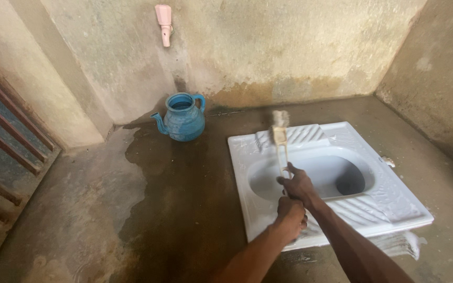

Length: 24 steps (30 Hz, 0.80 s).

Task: The person cleans a white squat toilet by scrubbing the rim and bowl with a brush and rinsing it with water from a blue jug.

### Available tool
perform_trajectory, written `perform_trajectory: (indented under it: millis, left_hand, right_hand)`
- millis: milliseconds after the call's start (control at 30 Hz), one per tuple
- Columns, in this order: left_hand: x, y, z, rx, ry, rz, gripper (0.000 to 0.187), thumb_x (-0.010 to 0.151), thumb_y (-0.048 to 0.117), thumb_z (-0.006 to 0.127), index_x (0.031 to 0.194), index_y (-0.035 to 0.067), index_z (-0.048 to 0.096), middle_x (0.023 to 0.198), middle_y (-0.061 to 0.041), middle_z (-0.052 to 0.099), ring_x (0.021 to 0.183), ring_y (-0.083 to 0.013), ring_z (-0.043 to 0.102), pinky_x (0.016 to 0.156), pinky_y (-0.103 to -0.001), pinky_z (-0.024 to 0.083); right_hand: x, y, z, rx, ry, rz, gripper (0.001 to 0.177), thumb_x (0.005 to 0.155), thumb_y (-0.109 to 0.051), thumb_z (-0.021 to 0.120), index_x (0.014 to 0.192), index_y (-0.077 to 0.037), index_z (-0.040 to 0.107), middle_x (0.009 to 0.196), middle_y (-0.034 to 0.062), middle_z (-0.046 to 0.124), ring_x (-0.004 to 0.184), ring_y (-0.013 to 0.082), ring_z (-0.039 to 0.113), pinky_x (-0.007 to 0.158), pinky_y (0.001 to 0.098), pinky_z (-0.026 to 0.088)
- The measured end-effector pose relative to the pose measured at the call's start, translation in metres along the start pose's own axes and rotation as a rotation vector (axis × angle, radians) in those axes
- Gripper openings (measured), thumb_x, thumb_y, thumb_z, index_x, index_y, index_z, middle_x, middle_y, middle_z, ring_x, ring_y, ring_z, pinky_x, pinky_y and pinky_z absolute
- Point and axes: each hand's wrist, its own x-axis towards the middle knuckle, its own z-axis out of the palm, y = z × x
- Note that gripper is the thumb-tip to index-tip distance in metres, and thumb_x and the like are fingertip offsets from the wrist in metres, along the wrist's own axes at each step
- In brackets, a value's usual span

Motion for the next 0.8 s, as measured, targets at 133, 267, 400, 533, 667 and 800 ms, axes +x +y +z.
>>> perform_trajectory:
  millis: [133, 267, 400, 533, 667, 800]
  left_hand:
    - [-0.055, 0.012, 0.017, -0.090, 0.075, -0.013, 0.012, 0.103, 0.014, 0.045, 0.109, 0.005, 0.047, 0.073, -0.001, 0.046, 0.055, -0.0100, 0.042, 0.046, -0.028, 0.032]
    - [-0.029, 0.008, 0.041, -0.148, -0.012, -0.017, 0.008, 0.101, 0.010, 0.049, 0.102, 0.002, 0.049, 0.070, -0.002, 0.044, 0.053, -0.0110, 0.043, 0.043, -0.029, 0.029]
    - [0.033, 0.001, 0.045, -0.136, -0.124, -0.104, 0.007, 0.097, 0.008, 0.045, 0.093, 0.012, 0.041, 0.066, 0.001, 0.034, 0.047, -0.0095, 0.030, 0.040, -0.030, 0.018]
    - [0.027, 0.004, 0.034, -0.055, -0.057, -0.031, 0.008, 0.100, 0.011, 0.047, 0.103, 0.003, 0.048, 0.070, -0.001, 0.045, 0.051, -0.0103, 0.041, 0.042, -0.030, 0.027]
    - [-0.046, 0.011, 0.037, -0.008, 0.154, 0.005, 0.018, 0.104, 0.019, 0.044, 0.110, 0.003, 0.051, 0.075, -0.004, 0.052, 0.055, -0.0134, 0.048, 0.046, -0.033, 0.036]
    - [-0.067, 0.013, 0.036, -0.020, 0.193, 0.013, 0.015, 0.103, 0.019, 0.046, 0.110, 0.007, 0.051, 0.079, -0.005, 0.051, 0.057, -0.0132, 0.048, 0.049, -0.033, 0.039]
  right_hand:
    - [-0.011, -0.002, 0.000, 0.000, -0.111, -0.046, 0.083, 0.084, -0.026, 0.078, 0.157, -0.016, 0.040, 0.081, 0.0191, 0.077, 0.064, 0.0230, 0.072, 0.067, 0.0373, 0.060]
    - [-0.011, -0.004, -0.026, 0.009, -0.102, 0.050, 0.080, 0.086, -0.023, 0.076, 0.158, -0.020, 0.041, 0.084, 0.0210, 0.077, 0.063, 0.0231, 0.069, 0.062, 0.0404, 0.059]
    - [0.000, 0.000, -0.041, 0.076, 0.035, 0.131, 0.080, 0.085, -0.020, 0.078, 0.157, -0.015, 0.042, 0.090, 0.0194, 0.077, 0.064, 0.0231, 0.071, 0.062, 0.0378, 0.060]
    - [0.000, 0.005, -0.033, 0.078, 0.053, 0.102, 0.081, 0.086, -0.020, 0.079, 0.157, -0.011, 0.041, 0.088, 0.0200, 0.078, 0.064, 0.0222, 0.071, 0.061, 0.0368, 0.058]
    - [-0.014, -0.006, -0.016, 0.107, -0.140, 0.002, 0.082, 0.083, -0.019, 0.078, 0.157, -0.019, 0.042, 0.078, 0.0168, 0.073, 0.061, 0.0214, 0.066, 0.057, 0.0392, 0.054]
    - [-0.025, -0.014, -0.010, 0.068, -0.217, 0.027, 0.085, 0.082, -0.018, 0.079, 0.157, -0.022, 0.040, 0.077, 0.0117, 0.073, 0.061, 0.0200, 0.064, 0.059, 0.0371, 0.054]
